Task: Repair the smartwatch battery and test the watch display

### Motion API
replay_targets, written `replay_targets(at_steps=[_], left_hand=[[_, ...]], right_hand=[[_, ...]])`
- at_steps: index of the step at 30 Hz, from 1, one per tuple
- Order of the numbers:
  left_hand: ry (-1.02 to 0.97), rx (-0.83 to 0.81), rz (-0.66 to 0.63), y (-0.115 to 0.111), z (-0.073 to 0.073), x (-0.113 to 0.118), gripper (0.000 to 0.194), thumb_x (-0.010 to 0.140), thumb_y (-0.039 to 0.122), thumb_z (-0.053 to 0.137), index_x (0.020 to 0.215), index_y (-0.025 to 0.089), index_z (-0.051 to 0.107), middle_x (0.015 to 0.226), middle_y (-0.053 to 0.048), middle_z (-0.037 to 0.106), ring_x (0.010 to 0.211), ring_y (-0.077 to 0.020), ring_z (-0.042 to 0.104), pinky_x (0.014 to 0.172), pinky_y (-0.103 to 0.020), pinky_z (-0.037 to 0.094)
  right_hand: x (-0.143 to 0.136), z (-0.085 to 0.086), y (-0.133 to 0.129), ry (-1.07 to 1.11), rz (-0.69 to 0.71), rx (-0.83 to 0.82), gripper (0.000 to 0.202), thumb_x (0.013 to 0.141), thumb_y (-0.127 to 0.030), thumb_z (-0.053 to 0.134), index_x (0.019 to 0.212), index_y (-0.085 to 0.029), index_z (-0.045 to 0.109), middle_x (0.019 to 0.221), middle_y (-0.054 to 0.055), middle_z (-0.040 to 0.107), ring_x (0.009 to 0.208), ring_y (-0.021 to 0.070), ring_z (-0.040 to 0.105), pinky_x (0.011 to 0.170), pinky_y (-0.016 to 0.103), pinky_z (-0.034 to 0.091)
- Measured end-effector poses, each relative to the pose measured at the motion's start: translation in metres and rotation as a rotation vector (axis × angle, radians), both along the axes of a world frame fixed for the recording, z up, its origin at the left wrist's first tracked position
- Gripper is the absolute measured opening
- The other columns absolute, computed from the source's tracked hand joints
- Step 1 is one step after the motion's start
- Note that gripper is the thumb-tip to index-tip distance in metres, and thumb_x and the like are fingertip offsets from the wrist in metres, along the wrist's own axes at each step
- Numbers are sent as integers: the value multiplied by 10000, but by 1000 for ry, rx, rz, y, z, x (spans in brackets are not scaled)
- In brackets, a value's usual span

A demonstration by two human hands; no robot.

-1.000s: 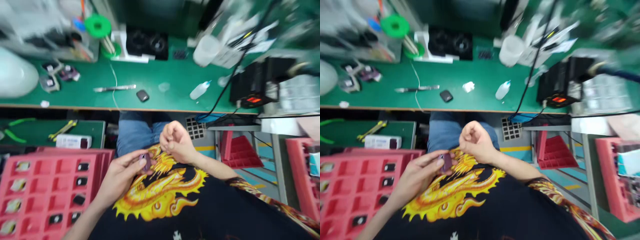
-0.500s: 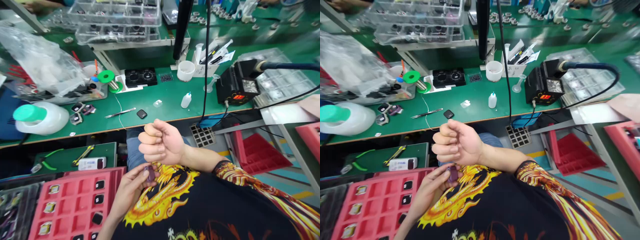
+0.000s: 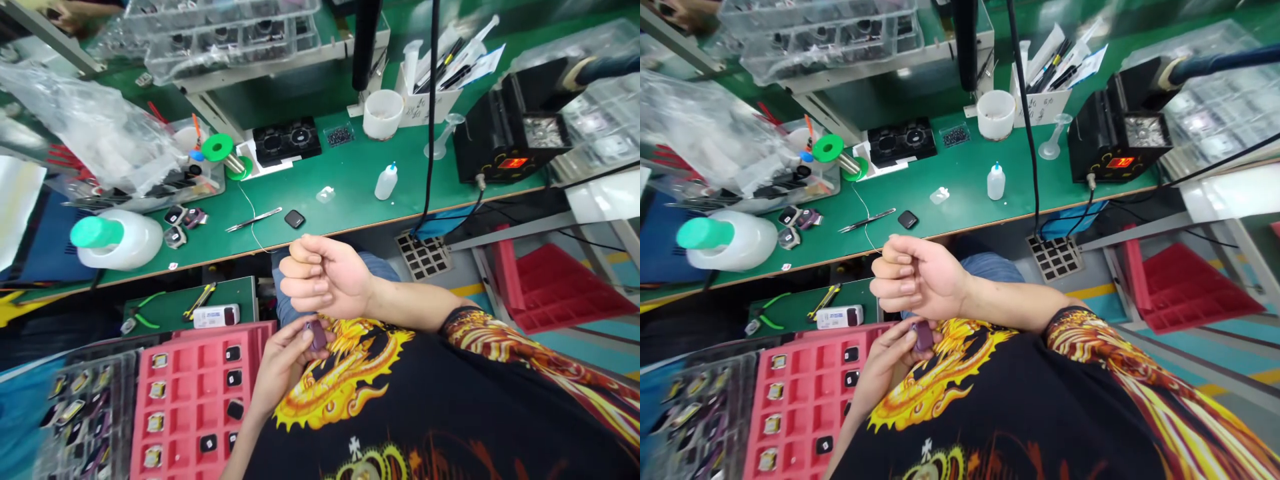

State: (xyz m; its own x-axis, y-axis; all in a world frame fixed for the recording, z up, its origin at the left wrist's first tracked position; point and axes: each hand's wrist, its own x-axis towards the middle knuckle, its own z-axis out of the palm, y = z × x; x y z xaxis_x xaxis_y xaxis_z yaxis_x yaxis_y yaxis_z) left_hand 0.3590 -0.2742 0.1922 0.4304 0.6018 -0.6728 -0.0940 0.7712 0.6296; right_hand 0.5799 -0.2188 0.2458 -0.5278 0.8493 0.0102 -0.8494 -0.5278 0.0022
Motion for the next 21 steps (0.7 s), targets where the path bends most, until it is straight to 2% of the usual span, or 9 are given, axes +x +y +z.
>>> replay_targets(at_steps=[4,7,10,12,17,21], left_hand=[[-14,-3,-18,1,-1,-1,314,863,308,942,1142,184,865,1157,-127,834,993,-296,838,724,-305,706],[-7,-5,-18,2,-1,-1,310,860,303,945,1137,186,868,1153,-127,837,983,-294,839,722,-305,706],[1,-5,-20,2,-1,-1,319,852,304,951,1138,189,869,1159,-132,838,981,-294,840,725,-304,706],[-2,1,-19,3,-2,-1,321,852,309,951,1140,193,870,1161,-135,839,979,-298,840,724,-304,705],[18,19,-32,4,-2,0,308,861,330,942,1133,200,876,1153,-133,837,965,-285,837,719,-294,699],[26,27,-41,4,-1,1,324,863,345,940,1145,198,879,1185,-136,830,968,-275,829,714,-288,696]], right_hand=[[-2,-3,3,-33,-19,-8,464,1194,-347,321,756,-212,247,689,-62,259,523,86,245,436,164,254],[-4,-4,2,-80,-68,35,475,1161,-352,458,757,-214,248,697,-67,270,531,79,247,441,155,257],[-7,-4,-1,-176,-123,67,537,1038,-208,687,764,-205,226,675,-81,262,525,66,221,453,136,235],[-9,-3,-2,-217,-121,75,555,1005,-146,721,771,-201,221,655,-88,256,514,65,194,454,131,218],[-10,-7,1,-209,12,76,488,1125,-312,567,774,-220,241,628,-85,273,487,79,209,439,143,273],[-6,-10,5,-137,49,48,343,1083,-266,416,786,-233,248,644,-62,319,497,107,325,442,184,346]])
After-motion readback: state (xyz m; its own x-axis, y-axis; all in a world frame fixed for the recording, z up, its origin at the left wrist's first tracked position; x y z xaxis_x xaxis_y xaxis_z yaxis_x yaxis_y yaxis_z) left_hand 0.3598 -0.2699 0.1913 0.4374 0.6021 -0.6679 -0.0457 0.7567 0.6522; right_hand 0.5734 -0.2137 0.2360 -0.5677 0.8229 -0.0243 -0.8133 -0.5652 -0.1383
